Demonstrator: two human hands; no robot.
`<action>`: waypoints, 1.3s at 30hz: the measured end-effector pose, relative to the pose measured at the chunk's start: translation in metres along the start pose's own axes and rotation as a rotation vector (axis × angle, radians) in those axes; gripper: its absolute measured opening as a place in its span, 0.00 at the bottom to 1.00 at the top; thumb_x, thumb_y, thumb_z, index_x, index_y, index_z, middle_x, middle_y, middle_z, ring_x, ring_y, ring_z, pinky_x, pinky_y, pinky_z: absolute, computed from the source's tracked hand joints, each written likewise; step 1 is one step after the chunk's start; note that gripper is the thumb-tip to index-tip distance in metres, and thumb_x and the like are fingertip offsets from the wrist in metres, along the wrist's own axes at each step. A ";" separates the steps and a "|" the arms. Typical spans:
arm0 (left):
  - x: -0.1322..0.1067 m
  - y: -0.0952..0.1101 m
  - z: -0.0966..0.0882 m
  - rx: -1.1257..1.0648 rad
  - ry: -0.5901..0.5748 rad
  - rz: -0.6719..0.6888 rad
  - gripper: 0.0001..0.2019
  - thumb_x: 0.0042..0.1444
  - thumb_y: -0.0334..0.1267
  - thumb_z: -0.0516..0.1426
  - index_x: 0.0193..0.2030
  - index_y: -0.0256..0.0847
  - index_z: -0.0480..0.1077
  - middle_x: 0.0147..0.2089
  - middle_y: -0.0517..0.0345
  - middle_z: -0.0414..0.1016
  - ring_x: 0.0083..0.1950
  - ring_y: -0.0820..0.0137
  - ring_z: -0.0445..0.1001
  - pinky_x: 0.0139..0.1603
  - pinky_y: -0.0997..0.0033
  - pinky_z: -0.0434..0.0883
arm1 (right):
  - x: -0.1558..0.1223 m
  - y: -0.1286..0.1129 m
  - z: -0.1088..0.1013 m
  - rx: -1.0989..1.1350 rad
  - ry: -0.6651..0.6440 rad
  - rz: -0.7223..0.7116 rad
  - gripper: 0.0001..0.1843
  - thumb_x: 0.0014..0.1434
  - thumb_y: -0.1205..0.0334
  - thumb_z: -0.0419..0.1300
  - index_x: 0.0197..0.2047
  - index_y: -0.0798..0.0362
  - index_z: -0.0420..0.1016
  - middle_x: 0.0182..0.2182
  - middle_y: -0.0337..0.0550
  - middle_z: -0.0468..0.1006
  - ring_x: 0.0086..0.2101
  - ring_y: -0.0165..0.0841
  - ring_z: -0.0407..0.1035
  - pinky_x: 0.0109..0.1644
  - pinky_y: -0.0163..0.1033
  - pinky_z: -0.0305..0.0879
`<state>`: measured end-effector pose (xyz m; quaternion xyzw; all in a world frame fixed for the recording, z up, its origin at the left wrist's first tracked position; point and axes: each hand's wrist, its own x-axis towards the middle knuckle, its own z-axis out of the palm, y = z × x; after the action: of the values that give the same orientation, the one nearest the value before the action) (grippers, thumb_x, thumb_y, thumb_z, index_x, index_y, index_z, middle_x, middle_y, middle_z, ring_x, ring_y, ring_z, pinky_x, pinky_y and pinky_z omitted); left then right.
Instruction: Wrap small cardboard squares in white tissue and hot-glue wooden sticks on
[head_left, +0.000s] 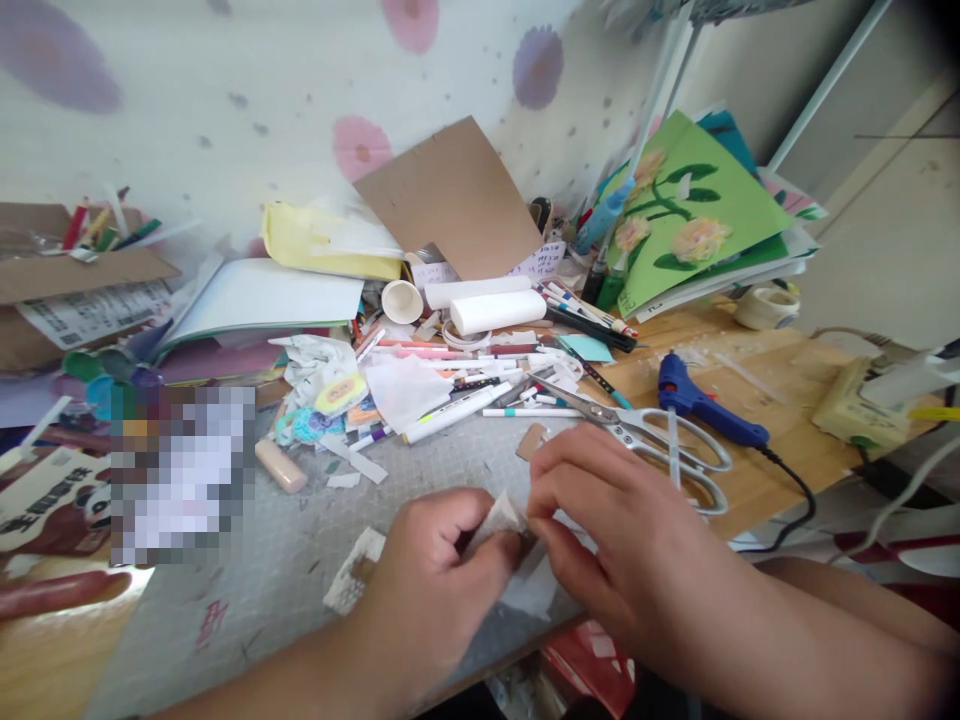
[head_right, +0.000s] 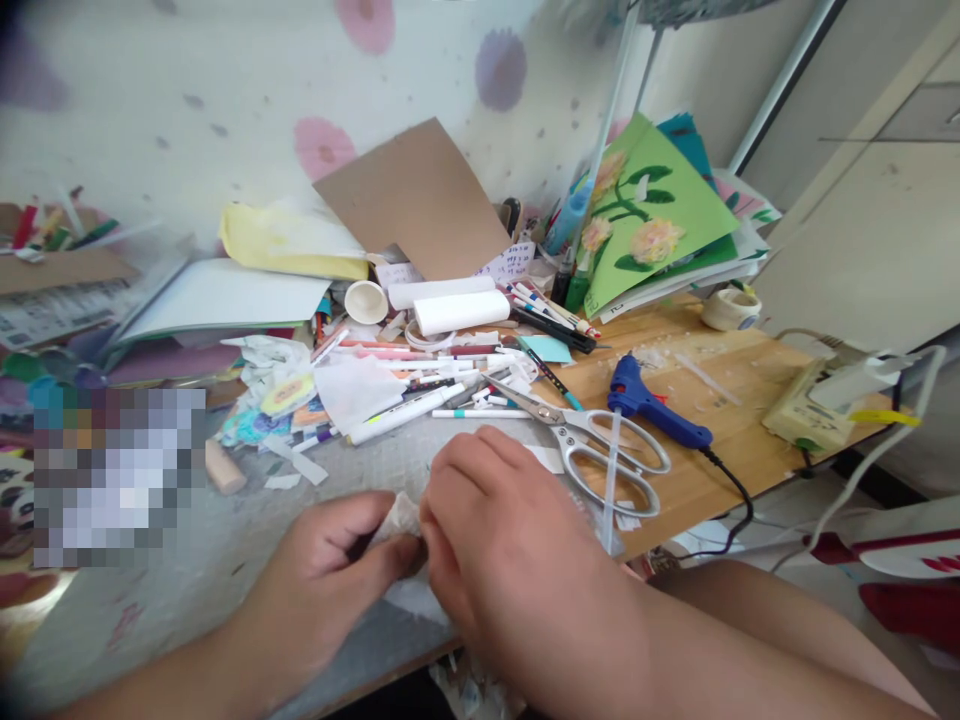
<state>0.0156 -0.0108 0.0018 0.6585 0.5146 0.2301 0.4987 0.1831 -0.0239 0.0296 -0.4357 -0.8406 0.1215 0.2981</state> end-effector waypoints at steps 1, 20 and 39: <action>0.000 0.000 0.000 0.010 0.017 0.009 0.14 0.51 0.38 0.53 0.18 0.41 0.56 0.21 0.66 0.49 0.26 0.74 0.53 0.25 0.73 0.53 | 0.000 -0.001 0.001 -0.041 0.004 -0.033 0.10 0.58 0.75 0.51 0.29 0.57 0.69 0.32 0.47 0.70 0.35 0.37 0.63 0.39 0.45 0.63; 0.000 -0.006 -0.001 -0.405 -0.082 -0.060 0.09 0.53 0.40 0.55 0.26 0.37 0.68 0.23 0.63 0.62 0.27 0.73 0.60 0.29 0.73 0.59 | -0.005 0.013 -0.019 0.534 -0.004 0.381 0.06 0.60 0.64 0.55 0.33 0.52 0.72 0.32 0.41 0.74 0.34 0.32 0.68 0.37 0.35 0.63; 0.000 0.000 -0.003 -0.284 -0.076 -0.050 0.09 0.52 0.39 0.54 0.25 0.38 0.67 0.23 0.64 0.61 0.27 0.73 0.58 0.28 0.74 0.58 | -0.001 0.009 -0.006 0.392 -0.167 0.517 0.05 0.47 0.66 0.64 0.27 0.53 0.70 0.27 0.37 0.72 0.31 0.32 0.67 0.35 0.36 0.62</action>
<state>0.0130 -0.0095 0.0028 0.5764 0.4738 0.2633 0.6115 0.1932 -0.0203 0.0300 -0.5572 -0.6844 0.3877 0.2659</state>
